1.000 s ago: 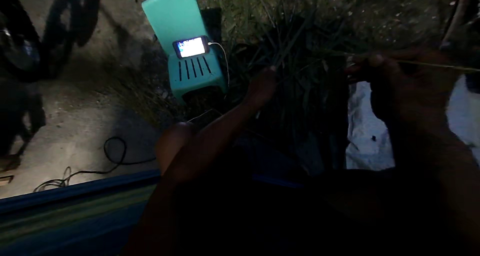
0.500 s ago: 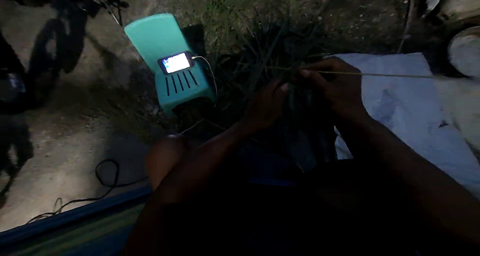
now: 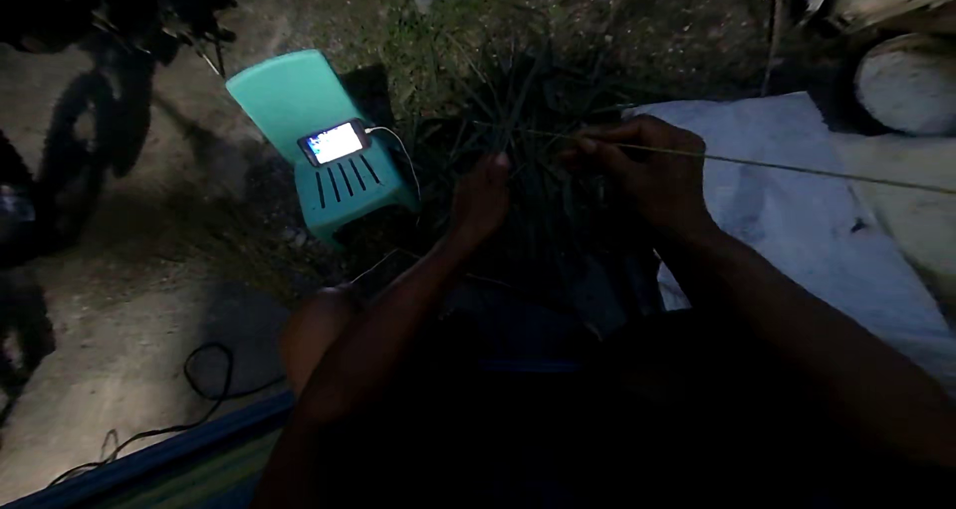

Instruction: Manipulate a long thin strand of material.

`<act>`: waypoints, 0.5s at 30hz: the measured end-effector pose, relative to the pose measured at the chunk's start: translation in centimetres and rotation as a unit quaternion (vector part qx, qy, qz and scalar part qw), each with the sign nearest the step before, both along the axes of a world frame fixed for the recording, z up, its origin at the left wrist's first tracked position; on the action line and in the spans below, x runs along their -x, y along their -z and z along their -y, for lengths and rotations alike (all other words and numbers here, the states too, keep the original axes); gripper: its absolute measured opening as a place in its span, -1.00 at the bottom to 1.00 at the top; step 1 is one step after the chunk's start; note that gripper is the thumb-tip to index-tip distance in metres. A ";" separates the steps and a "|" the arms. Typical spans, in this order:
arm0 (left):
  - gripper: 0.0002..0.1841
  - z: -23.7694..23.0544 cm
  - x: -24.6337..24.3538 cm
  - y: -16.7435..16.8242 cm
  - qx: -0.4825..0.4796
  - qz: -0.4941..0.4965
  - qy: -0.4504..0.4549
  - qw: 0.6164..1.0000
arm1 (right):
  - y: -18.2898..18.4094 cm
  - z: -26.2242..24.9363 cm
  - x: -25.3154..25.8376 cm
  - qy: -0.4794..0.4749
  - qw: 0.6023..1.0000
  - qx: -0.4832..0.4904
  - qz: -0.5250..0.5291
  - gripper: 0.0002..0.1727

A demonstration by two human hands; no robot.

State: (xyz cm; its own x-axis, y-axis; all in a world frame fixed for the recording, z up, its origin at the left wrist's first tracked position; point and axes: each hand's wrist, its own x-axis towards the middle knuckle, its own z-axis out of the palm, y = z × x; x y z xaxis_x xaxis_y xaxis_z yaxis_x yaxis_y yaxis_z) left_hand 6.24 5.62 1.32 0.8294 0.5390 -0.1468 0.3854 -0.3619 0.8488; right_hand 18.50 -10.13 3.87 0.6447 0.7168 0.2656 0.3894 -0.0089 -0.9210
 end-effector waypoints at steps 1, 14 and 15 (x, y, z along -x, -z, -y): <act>-0.53 0.2 0.0 -0.2 -0.006 0.012 0.003 1.000 | 0.1 -0.1 -0.2 -0.003 1.000 -0.010 -0.006 -0.85; -0.50 -1.4 -0.5 -0.3 0.005 0.001 0.011 1.000 | -0.2 0.1 -1.3 -0.034 0.999 -0.024 0.001 -0.87; -0.49 -2.0 -0.6 0.0 0.014 -0.004 -0.001 1.000 | -0.3 0.2 -1.5 -0.039 0.999 -0.035 -0.001 -0.88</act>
